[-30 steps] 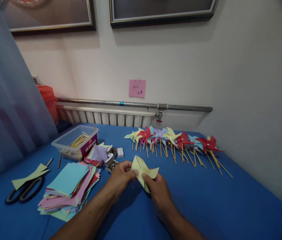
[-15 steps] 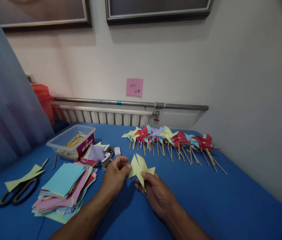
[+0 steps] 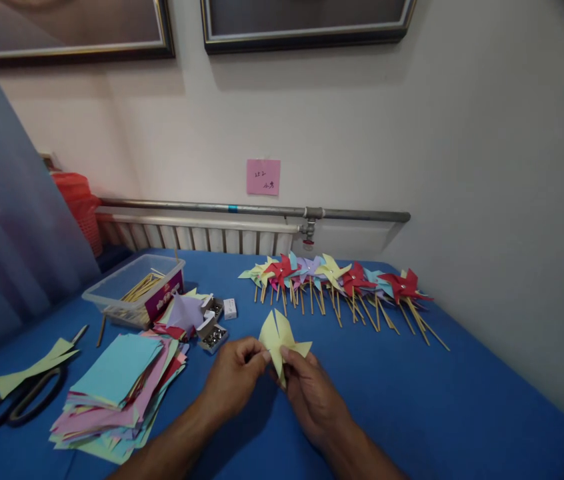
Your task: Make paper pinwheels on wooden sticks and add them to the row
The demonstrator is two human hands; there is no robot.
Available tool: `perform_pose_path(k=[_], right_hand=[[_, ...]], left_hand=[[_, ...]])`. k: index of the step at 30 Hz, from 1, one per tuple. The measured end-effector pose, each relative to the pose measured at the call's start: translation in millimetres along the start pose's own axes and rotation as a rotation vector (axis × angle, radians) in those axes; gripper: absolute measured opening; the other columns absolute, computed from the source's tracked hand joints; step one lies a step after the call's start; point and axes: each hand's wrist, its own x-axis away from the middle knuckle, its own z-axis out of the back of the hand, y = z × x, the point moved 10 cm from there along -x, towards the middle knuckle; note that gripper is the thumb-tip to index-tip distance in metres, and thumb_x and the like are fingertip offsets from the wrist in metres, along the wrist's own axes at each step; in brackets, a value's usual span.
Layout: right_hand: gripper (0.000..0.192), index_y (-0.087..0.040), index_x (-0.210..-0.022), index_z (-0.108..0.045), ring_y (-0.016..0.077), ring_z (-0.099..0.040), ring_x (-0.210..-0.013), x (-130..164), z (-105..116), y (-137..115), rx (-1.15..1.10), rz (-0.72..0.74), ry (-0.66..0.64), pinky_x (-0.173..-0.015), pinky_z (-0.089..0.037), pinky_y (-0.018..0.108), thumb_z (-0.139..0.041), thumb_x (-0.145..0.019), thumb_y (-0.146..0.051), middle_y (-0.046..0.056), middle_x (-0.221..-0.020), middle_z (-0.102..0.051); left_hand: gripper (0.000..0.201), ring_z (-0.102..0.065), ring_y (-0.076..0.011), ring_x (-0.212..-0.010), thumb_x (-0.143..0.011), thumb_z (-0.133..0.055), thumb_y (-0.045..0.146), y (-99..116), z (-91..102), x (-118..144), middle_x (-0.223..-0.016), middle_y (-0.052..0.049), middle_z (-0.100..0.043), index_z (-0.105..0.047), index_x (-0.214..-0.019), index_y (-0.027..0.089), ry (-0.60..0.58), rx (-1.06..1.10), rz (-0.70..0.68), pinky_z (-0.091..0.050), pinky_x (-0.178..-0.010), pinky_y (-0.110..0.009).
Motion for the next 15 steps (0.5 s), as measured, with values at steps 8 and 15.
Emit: perform_pose_path(k=[8,15], right_hand=[[0.038,-0.016,-0.092,-0.077,0.0299,-0.075,-0.093,2,-11,2,0.007,-0.003,-0.082,-0.082,-0.057,0.038,-0.096,-0.066,-0.037,0.008,-0.087,-0.082],[0.038,-0.017,-0.093,-0.076,0.0292,-0.075,-0.093,2,-13,3,0.018,-0.019,-0.101,-0.083,-0.057,0.038,-0.095,-0.068,-0.038,0.008,-0.087,-0.081]], left_hand=[[0.027,-0.043,-0.0126,-0.053,-0.076,-0.069,0.041,-7,1.7,-4,-0.055,0.002,-0.056,-0.067,-0.061,0.019,-0.003,0.02,0.036,-0.03,-0.054,-0.025],[0.022,-0.044,-0.0133,-0.053,-0.075,-0.069,0.037,-5,2.6,-4,-0.056,0.001,-0.06,-0.069,-0.062,0.02,-0.004,0.031,0.043,-0.031,-0.054,-0.025]])
